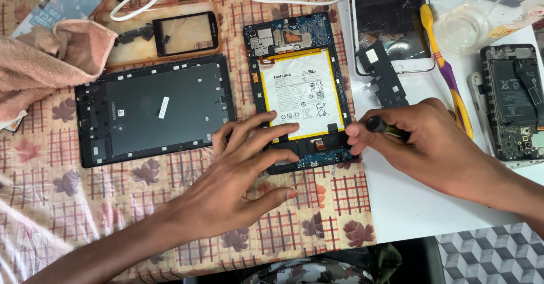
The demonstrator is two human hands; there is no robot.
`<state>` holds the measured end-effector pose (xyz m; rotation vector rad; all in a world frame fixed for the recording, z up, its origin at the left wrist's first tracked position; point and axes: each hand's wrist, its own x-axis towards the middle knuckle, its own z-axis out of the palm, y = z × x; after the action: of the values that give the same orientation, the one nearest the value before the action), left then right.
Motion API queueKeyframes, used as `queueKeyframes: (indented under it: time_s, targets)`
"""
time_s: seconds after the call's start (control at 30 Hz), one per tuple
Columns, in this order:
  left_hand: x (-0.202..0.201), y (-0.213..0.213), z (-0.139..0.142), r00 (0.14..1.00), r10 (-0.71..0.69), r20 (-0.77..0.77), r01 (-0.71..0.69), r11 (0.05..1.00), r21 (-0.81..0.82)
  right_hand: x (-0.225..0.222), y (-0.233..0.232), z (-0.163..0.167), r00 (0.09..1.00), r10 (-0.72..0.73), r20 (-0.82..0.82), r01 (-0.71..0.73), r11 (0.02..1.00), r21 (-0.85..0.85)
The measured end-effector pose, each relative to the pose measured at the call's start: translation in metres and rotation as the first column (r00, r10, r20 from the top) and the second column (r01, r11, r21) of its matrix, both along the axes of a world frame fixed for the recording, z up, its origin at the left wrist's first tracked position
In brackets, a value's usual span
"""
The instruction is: The person uses a screwdriver to remove screws from a disassembled Samsung tablet, then lifts and removes a metal shielding plate from the motherboard area. The back cover and other components remain on the table.
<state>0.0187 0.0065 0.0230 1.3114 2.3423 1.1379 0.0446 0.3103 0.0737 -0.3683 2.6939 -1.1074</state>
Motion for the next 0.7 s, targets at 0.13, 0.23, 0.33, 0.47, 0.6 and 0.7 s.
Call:
queueKeyframes:
  time_s: [0.13,0.23,0.33,0.47,0.6,0.7]
  targets:
    - [0.000,0.001,0.002,1.000,-0.003,0.008,0.003,1.000,-0.009,0.003,0.007,-0.005,0.998,-0.017,0.060,0.020,0.999,-0.049]
    - [0.000,0.002,0.002,1.000,0.002,-0.001,-0.002,1.000,-0.015,0.002,0.010,-0.005,1.000,-0.021,-0.004,0.020,0.994,-0.104]
    - [0.000,0.002,0.002,1.000,0.005,-0.013,-0.005,1.000,-0.021,0.001,0.010,-0.002,0.998,-0.027,-0.061,0.017,0.988,-0.155]
    - [0.001,0.002,-0.001,0.998,-0.002,-0.066,0.000,1.000,-0.027,0.004,0.009,0.005,0.989,-0.017,-0.145,-0.006,0.988,-0.152]
    - [0.002,0.003,-0.006,0.990,-0.003,-0.138,0.000,1.000,-0.021,0.006,0.011,0.016,0.991,-0.012,-0.134,0.013,1.000,0.006]
    - [0.003,0.003,-0.009,0.989,0.009,-0.144,-0.009,1.000,-0.006,0.005,0.014,0.021,0.983,-0.002,-0.182,0.029,0.989,0.146]
